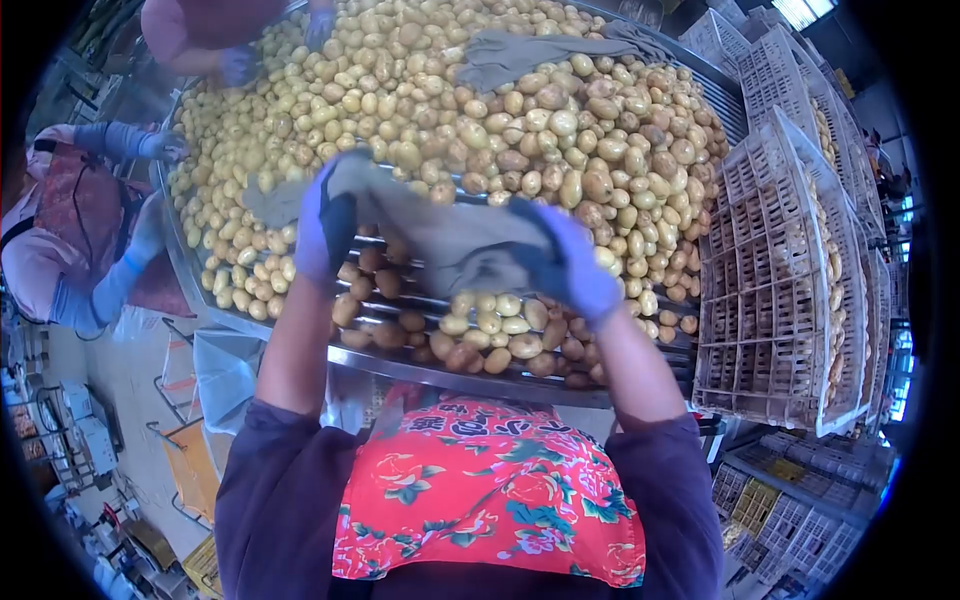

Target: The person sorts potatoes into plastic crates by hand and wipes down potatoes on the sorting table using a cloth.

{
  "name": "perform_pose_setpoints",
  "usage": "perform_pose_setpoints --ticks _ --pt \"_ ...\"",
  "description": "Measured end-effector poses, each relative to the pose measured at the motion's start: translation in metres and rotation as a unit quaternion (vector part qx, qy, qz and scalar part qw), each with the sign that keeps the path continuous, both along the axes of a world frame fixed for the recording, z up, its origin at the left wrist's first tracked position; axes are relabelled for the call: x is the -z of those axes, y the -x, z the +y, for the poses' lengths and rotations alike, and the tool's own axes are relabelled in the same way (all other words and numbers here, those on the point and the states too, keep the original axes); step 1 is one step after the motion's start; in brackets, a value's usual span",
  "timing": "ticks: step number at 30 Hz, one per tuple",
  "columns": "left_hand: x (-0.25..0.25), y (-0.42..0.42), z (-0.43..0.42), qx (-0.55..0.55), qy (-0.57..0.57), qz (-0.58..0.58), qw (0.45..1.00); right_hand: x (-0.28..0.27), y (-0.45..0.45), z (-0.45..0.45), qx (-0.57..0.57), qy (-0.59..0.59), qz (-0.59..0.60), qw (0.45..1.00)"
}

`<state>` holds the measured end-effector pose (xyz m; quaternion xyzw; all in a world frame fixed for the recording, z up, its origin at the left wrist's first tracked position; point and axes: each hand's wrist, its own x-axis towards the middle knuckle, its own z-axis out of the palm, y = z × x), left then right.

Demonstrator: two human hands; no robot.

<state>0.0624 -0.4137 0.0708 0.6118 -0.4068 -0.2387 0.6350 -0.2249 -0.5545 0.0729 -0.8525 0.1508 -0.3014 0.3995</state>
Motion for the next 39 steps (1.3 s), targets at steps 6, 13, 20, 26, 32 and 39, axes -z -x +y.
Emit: perform_pose_setpoints --ticks 6,13,20,26,32,39 --pt "-0.065 0.087 -0.087 0.025 0.157 0.029 0.987 -0.073 0.088 -0.058 0.202 -0.001 -0.046 0.978" --pt "0.104 0.114 -0.162 0.101 -0.168 -0.454 0.869 0.072 0.091 -0.086 0.260 0.361 0.226 0.867" --pt "0.129 0.026 -0.213 -0.133 -0.286 -0.597 0.737 0.046 -0.018 -0.120 0.182 0.322 0.279 0.886" --pt "0.120 0.037 -0.099 -0.074 -0.400 -0.488 0.772 0.062 -0.030 -0.058 0.057 0.359 0.313 0.877" --pt "0.140 0.014 -0.012 -0.096 -0.389 -0.516 0.757 0.080 -0.038 -0.007 -0.036 0.328 0.262 0.907" --pt "0.141 0.014 -0.045 -0.208 -0.400 -0.455 0.768 0.074 -0.101 -0.011 -0.068 0.264 0.321 0.907"
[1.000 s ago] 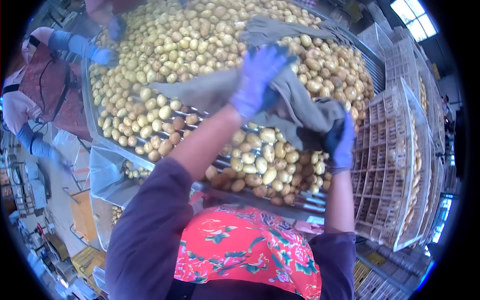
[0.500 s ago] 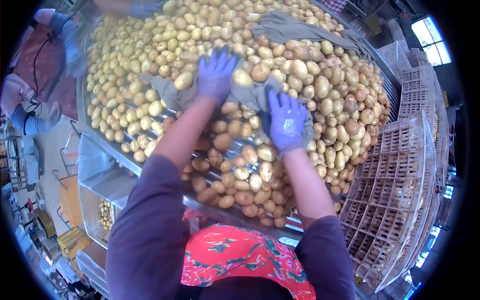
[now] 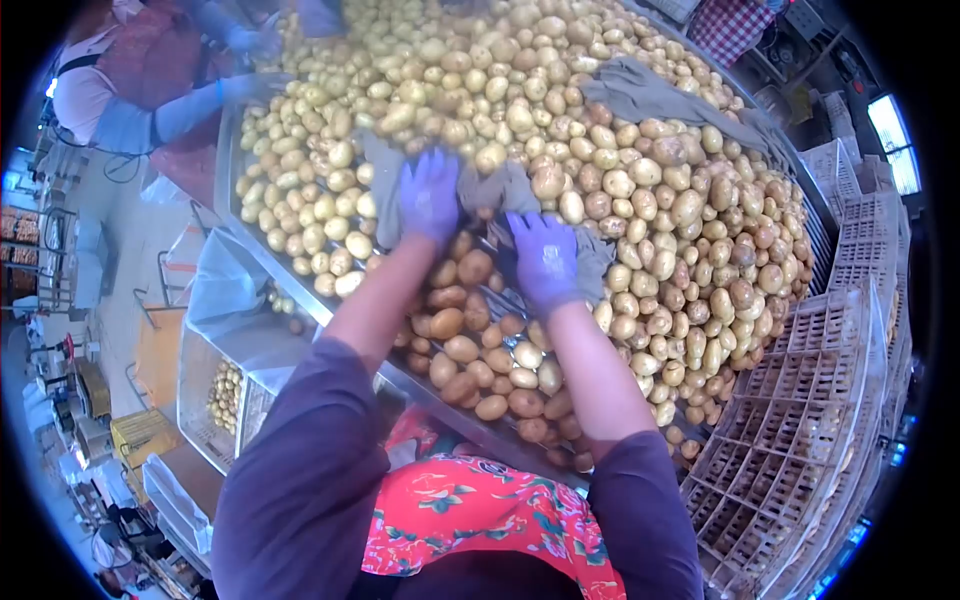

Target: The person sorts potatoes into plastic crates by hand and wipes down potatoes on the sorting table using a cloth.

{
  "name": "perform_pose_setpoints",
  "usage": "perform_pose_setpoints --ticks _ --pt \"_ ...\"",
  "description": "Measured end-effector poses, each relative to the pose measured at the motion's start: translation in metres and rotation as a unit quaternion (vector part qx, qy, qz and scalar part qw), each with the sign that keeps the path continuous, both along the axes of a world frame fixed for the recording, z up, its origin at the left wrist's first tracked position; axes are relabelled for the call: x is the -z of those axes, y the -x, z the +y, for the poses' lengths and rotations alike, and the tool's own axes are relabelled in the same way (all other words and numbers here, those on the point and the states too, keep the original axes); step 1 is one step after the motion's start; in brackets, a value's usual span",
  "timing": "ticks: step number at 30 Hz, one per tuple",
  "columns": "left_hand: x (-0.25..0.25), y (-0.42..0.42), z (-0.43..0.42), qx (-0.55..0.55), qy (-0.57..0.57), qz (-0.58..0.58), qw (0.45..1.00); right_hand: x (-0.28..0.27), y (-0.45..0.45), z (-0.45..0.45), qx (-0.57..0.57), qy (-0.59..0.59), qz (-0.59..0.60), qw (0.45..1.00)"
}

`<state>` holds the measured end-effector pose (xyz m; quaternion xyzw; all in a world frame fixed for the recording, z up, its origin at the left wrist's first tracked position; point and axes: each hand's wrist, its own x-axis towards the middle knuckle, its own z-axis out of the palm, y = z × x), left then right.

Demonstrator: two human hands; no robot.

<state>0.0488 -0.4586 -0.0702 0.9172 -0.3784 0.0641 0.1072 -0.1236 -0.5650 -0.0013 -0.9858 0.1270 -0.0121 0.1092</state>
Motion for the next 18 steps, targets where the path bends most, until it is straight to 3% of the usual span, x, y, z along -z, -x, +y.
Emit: perform_pose_setpoints --ticks 2,3,5,7,9,10,13,15,16,17,18 --pt "-0.007 0.024 0.023 0.062 -0.018 0.055 0.996 0.009 0.025 -0.002 -0.020 0.021 -0.057 0.998" --pt "-0.002 0.036 0.040 0.101 -0.029 0.065 0.992 0.008 0.042 -0.006 -0.025 -0.039 -0.111 0.993" --pt "0.010 0.054 0.073 0.155 0.089 0.163 0.970 0.008 0.065 -0.018 -0.050 -0.161 -0.213 0.962" --pt "-0.011 0.062 0.089 0.215 0.116 0.207 0.947 0.030 0.068 -0.025 0.119 -0.433 -0.319 0.835" --pt "-0.033 0.063 0.090 0.249 0.090 0.219 0.939 -0.050 0.051 -0.044 0.187 -0.551 -0.335 0.741" --pt "-0.043 0.061 0.087 0.276 0.106 0.212 0.932 -0.084 0.041 -0.040 0.162 -0.540 -0.401 0.722" --pt "-0.016 0.054 0.067 0.210 0.223 0.163 0.938 -0.169 0.023 -0.032 0.072 -0.504 -0.503 0.698" --pt "-0.004 0.039 0.040 0.123 0.283 0.186 0.933 -0.201 0.014 -0.031 -0.008 -0.491 -0.587 0.644" --pt "0.009 0.015 0.022 0.090 0.354 0.265 0.892 -0.208 0.011 -0.039 -0.073 -0.254 -0.625 0.734" --pt "0.015 -0.008 0.008 0.057 0.420 0.340 0.839 -0.212 0.014 -0.046 -0.071 -0.168 -0.611 0.771" --pt "0.008 -0.026 0.002 0.061 0.396 0.307 0.863 -0.217 0.018 -0.054 -0.068 -0.076 -0.597 0.796"
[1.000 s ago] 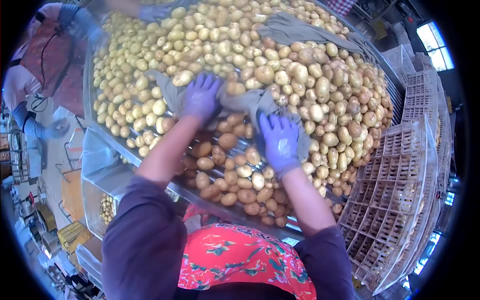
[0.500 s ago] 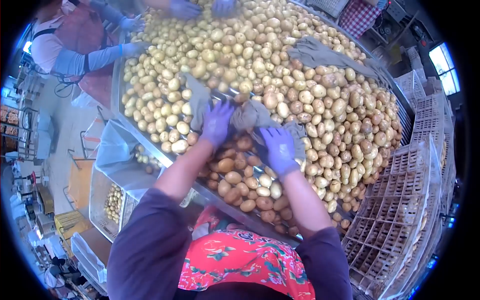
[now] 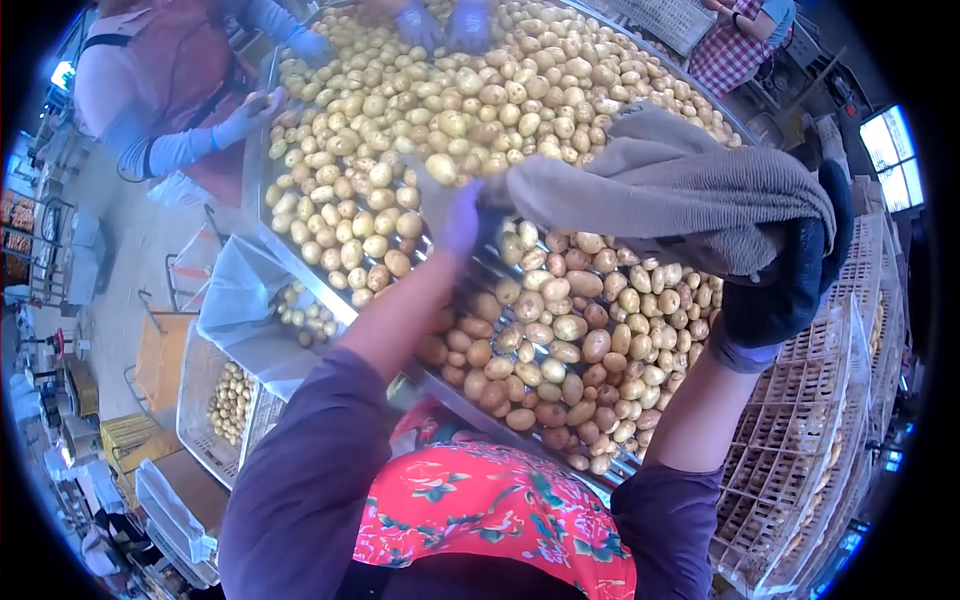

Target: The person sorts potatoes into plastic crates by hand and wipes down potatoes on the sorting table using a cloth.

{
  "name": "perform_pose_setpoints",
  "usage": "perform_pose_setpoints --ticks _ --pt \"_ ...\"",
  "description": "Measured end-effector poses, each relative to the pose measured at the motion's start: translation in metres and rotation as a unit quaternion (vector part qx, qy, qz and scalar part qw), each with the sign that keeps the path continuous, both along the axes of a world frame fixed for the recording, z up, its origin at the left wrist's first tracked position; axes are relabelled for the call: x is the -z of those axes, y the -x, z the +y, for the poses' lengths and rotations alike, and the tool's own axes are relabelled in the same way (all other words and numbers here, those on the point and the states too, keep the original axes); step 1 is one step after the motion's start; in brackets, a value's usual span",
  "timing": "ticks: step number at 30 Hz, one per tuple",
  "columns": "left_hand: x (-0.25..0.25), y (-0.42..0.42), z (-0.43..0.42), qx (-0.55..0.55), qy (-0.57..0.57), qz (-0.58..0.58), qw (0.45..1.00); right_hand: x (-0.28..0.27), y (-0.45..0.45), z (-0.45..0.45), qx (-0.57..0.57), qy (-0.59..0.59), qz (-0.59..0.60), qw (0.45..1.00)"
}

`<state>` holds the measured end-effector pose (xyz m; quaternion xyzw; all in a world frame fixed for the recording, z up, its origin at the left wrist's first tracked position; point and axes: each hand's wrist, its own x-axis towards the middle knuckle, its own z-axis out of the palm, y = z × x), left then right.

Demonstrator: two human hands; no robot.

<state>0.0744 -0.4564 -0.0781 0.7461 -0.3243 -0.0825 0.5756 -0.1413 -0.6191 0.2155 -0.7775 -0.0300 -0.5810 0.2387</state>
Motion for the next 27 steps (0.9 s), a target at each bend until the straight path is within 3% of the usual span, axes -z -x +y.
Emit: perform_pose_setpoints --ticks 1,2,3,4,5,6,7,8,9,10,11,13,15,16,17,20,23,25,27 --pt "-0.018 -0.018 0.000 -0.004 -0.027 -0.038 0.999 -0.005 0.003 -0.008 0.055 0.072 0.011 0.996" --pt "-0.042 -0.036 0.004 -0.009 -0.054 -0.077 0.996 0.006 0.002 -0.009 0.000 -0.079 0.011 0.997" --pt "-0.068 -0.054 0.010 -0.031 0.016 -0.045 0.998 0.018 -0.001 -0.011 -0.055 -0.229 0.008 0.972" --pt "-0.095 -0.073 0.015 -0.050 0.089 -0.017 0.995 0.032 -0.005 -0.013 0.036 -0.225 0.066 0.972" --pt "-0.118 -0.087 0.022 -0.083 0.254 0.083 0.960 0.058 -0.008 -0.023 -0.038 -0.377 0.089 0.921" --pt "-0.128 -0.089 0.029 -0.106 0.202 0.081 0.970 0.084 -0.020 -0.017 0.088 -0.203 0.199 0.955" --pt "-0.097 -0.109 0.030 -0.131 0.155 0.052 0.978 0.132 -0.035 -0.027 0.076 -0.102 0.182 0.975" --pt "-0.066 -0.129 0.030 -0.155 0.107 0.024 0.982 0.141 -0.049 -0.021 0.090 -0.071 0.321 0.940" --pt "-0.051 -0.124 0.021 -0.111 -0.048 -0.092 0.988 0.188 -0.057 -0.027 0.114 0.001 0.371 0.922" --pt "-0.037 -0.119 0.012 -0.077 -0.199 -0.246 0.946 0.196 -0.074 -0.012 0.121 0.013 0.480 0.869" --pt "-0.022 -0.114 0.003 -0.044 -0.286 -0.386 0.876 0.243 -0.078 -0.014 0.200 0.177 0.442 0.856" --pt "-0.005 -0.111 -0.037 -0.067 -0.340 -0.517 0.783 0.233 -0.105 -0.014 0.216 0.089 0.421 0.877" --pt "-0.024 -0.139 -0.073 -0.041 -0.309 -0.439 0.843 0.232 -0.125 -0.032 0.163 -0.014 0.466 0.869" --pt "-0.023 -0.169 -0.102 -0.056 -0.277 -0.401 0.871 0.197 -0.140 -0.024 0.135 -0.070 0.516 0.843" --pt "-0.020 -0.190 -0.123 -0.077 -0.242 -0.360 0.898 0.206 -0.147 -0.026 0.158 -0.083 0.493 0.852" --pt "-0.013 -0.192 -0.138 -0.078 -0.291 -0.374 0.877 0.243 -0.157 -0.033 0.228 -0.086 0.419 0.875" --pt "-0.011 -0.151 -0.076 0.023 -0.232 -0.396 0.888 0.230 -0.159 -0.025 0.208 -0.077 0.417 0.882" --pt "-0.015 -0.125 -0.020 0.141 -0.147 -0.307 0.929 0.222 -0.162 -0.019 0.212 -0.064 0.432 0.874" --pt "-0.026 -0.102 0.020 0.187 -0.181 -0.376 0.889 0.226 -0.166 -0.018 0.227 -0.038 0.436 0.870"
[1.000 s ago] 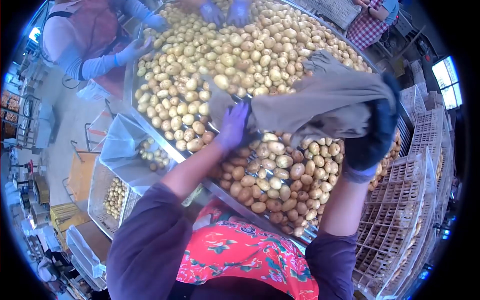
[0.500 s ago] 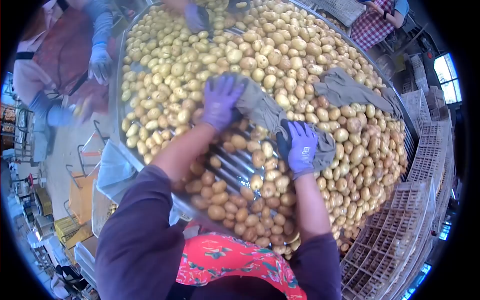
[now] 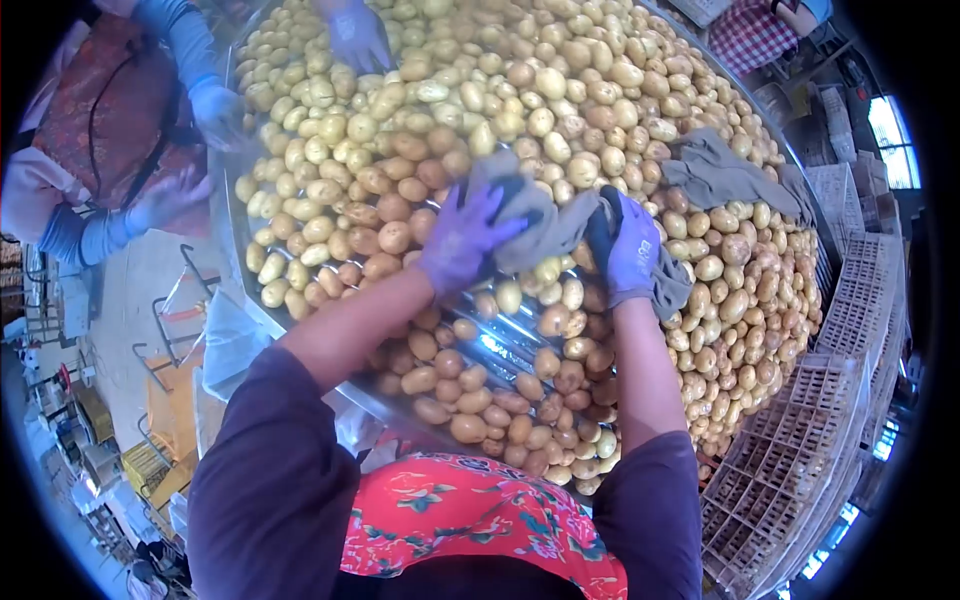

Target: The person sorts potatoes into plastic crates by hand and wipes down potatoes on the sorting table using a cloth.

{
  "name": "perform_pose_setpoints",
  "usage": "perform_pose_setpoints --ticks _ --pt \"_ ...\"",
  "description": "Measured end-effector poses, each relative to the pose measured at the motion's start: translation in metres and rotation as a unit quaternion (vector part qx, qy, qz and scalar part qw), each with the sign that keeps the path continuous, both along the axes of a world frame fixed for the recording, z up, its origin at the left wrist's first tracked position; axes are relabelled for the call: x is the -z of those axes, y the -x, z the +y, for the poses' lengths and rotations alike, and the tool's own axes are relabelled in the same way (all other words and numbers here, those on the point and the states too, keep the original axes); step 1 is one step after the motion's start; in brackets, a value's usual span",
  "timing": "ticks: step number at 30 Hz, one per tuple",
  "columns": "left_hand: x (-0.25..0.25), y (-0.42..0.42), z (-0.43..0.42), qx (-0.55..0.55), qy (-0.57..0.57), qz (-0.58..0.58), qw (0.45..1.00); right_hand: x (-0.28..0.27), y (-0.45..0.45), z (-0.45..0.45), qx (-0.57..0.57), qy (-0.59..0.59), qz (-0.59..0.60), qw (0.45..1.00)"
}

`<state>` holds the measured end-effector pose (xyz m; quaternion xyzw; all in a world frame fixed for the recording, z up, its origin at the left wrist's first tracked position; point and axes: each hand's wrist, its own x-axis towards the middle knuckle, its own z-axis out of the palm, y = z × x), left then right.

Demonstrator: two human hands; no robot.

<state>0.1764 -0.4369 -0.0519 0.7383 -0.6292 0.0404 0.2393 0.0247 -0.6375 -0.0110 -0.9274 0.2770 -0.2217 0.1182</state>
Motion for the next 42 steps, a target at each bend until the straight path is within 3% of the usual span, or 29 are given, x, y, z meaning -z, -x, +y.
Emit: perform_pose_setpoints --ticks 2,4,5,6,7,8,10,12,14,16,17,18,20,23,24,28,30,31,32,34,36,37,39,40,42 --pt "0.010 -0.010 0.004 0.033 -0.019 -0.018 0.999 0.002 -0.005 0.002 0.011 -0.002 -0.003 1.000" --pt "-0.007 -0.041 -0.032 0.033 -0.107 -0.037 0.993 0.007 -0.005 -0.001 0.021 0.004 -0.003 1.000" --pt "0.009 -0.052 -0.054 -0.017 -0.112 -0.140 0.984 0.011 -0.005 -0.003 0.023 0.007 -0.001 1.000" --pt "0.018 -0.065 -0.070 -0.057 -0.054 -0.125 0.989 0.015 -0.005 -0.004 0.026 0.008 0.000 1.000" --pt "0.013 -0.071 -0.085 -0.141 -0.068 -0.126 0.980 0.013 -0.005 -0.001 0.042 0.001 0.024 0.999" --pt "0.006 -0.074 -0.097 -0.195 -0.022 -0.009 0.981 0.015 -0.005 0.000 0.032 0.002 0.012 0.999" --pt "0.015 -0.063 -0.103 -0.235 -0.004 -0.006 0.972 0.009 -0.003 0.008 0.044 -0.045 -0.014 0.998" --pt "0.033 -0.044 -0.065 -0.152 -0.011 -0.026 0.988 -0.007 0.004 0.026 0.020 -0.231 -0.074 0.970" --pt "0.026 -0.023 -0.003 -0.059 -0.034 -0.032 0.997 -0.031 0.018 0.058 0.014 -0.310 -0.064 0.949" --pt "0.020 0.006 0.069 0.004 -0.082 -0.035 0.996 -0.024 0.037 0.089 -0.142 -0.179 -0.063 0.971" --pt "0.009 0.019 0.098 0.022 -0.097 0.012 0.995 0.019 0.051 0.106 -0.107 -0.097 -0.097 0.985" --pt "0.010 0.021 0.117 0.032 -0.136 -0.002 0.990 0.060 0.062 0.106 -0.146 -0.091 -0.037 0.984" --pt "0.016 0.011 0.119 0.019 -0.191 -0.004 0.981 0.035 0.036 0.132 -0.225 0.074 0.084 0.968" --pt "0.014 -0.027 0.078 -0.081 -0.168 -0.052 0.981 0.016 -0.039 0.120 -0.131 0.064 0.106 0.984" --pt "0.026 -0.043 0.064 -0.112 -0.083 0.013 0.990 0.022 -0.063 0.112 -0.094 0.054 0.084 0.990" --pt "0.014 -0.031 0.038 -0.241 -0.159 0.019 0.957 0.021 -0.092 0.108 -0.051 -0.036 0.078 0.995" --pt "0.044 0.000 0.069 -0.198 -0.087 0.014 0.976 0.035 -0.058 0.107 -0.135 0.028 0.091 0.986" --pt "0.012 0.018 0.088 -0.162 -0.137 0.048 0.976 0.038 -0.035 0.112 -0.185 0.059 0.111 0.975" --pt "0.012 0.033 0.110 -0.136 -0.144 0.049 0.979 0.037 -0.010 0.123 -0.230 0.076 0.145 0.959" --pt "0.007 0.064 0.142 -0.120 -0.154 0.108 0.975 0.098 0.035 0.129 -0.250 0.037 0.119 0.960" --pt "-0.006 0.066 0.147 -0.109 -0.129 0.061 0.984 0.066 0.030 0.135 -0.248 -0.018 0.093 0.964" --pt "-0.014 0.059 0.148 -0.111 -0.072 0.227 0.965 0.042 0.018 0.135 -0.267 -0.118 0.039 0.956" --pt "-0.037 0.021 0.135 -0.102 0.052 0.533 0.838 0.011 -0.013 0.122 -0.238 -0.253 -0.061 0.936" --pt "-0.071 -0.011 0.126 -0.023 0.160 0.422 0.892 0.003 -0.027 0.116 -0.194 -0.294 -0.105 0.930" --pt "-0.084 -0.042 0.130 -0.156 0.222 0.454 0.849 -0.009 -0.050 0.110 -0.108 -0.374 -0.191 0.901"
